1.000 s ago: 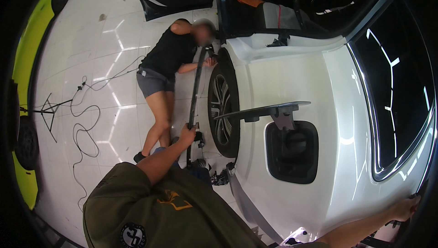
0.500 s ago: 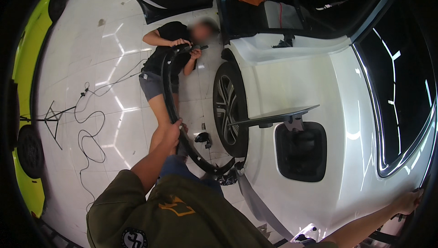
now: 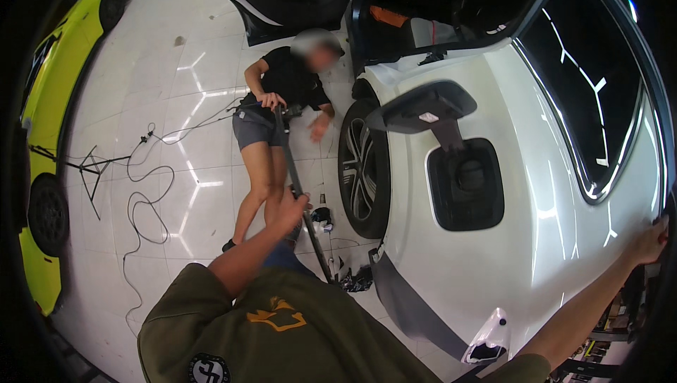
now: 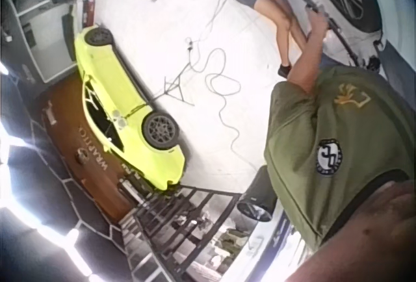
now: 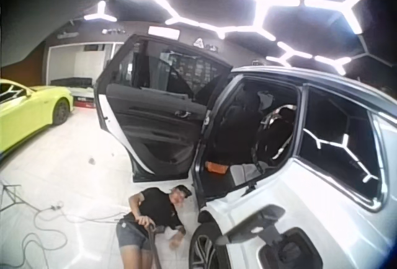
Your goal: The person removes a black rubber weatherstrip from the rear window of a white car using a red pry tool, then kneels to detach a wheel arch trim piece with a screwdriver. The removed parts are placed on the floor.
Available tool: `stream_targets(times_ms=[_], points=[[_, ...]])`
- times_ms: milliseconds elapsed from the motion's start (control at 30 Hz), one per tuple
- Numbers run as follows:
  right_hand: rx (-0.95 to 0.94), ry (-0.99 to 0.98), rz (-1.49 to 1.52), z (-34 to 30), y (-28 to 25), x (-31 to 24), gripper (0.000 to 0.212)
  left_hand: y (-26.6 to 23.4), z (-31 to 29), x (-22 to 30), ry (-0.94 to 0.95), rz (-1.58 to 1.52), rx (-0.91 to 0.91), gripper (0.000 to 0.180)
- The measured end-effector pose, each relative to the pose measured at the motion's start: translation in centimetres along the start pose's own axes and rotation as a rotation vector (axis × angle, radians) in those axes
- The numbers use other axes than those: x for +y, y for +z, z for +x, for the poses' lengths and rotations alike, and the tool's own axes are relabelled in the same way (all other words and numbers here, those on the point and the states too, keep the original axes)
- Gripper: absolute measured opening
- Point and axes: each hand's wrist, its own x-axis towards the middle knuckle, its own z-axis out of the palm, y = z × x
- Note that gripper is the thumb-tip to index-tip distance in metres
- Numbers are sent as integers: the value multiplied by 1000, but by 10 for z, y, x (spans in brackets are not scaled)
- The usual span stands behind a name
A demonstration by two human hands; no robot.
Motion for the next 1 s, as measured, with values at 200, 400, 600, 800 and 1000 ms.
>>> stream_targets(times_ms=[200,400,600,800,1000], points=[[-104,-381,93,-83,-120,-131,29,24,-101,-13,212,296,114,58],[-1634,383,1254,-320,-261,-325,35,20,-216,-50,411,297,144,61],[-2019,682,1346,-466,-303,-383,42,29,-321,-55,484,331,-114,76],[-2244,1061,1547,-474,-352,-368,46,11,-375,-62,460,628,-187,97],[-2272,1205,1548,-488,-398,-300,41,-23,-344,-70,302,797,-702,68]])
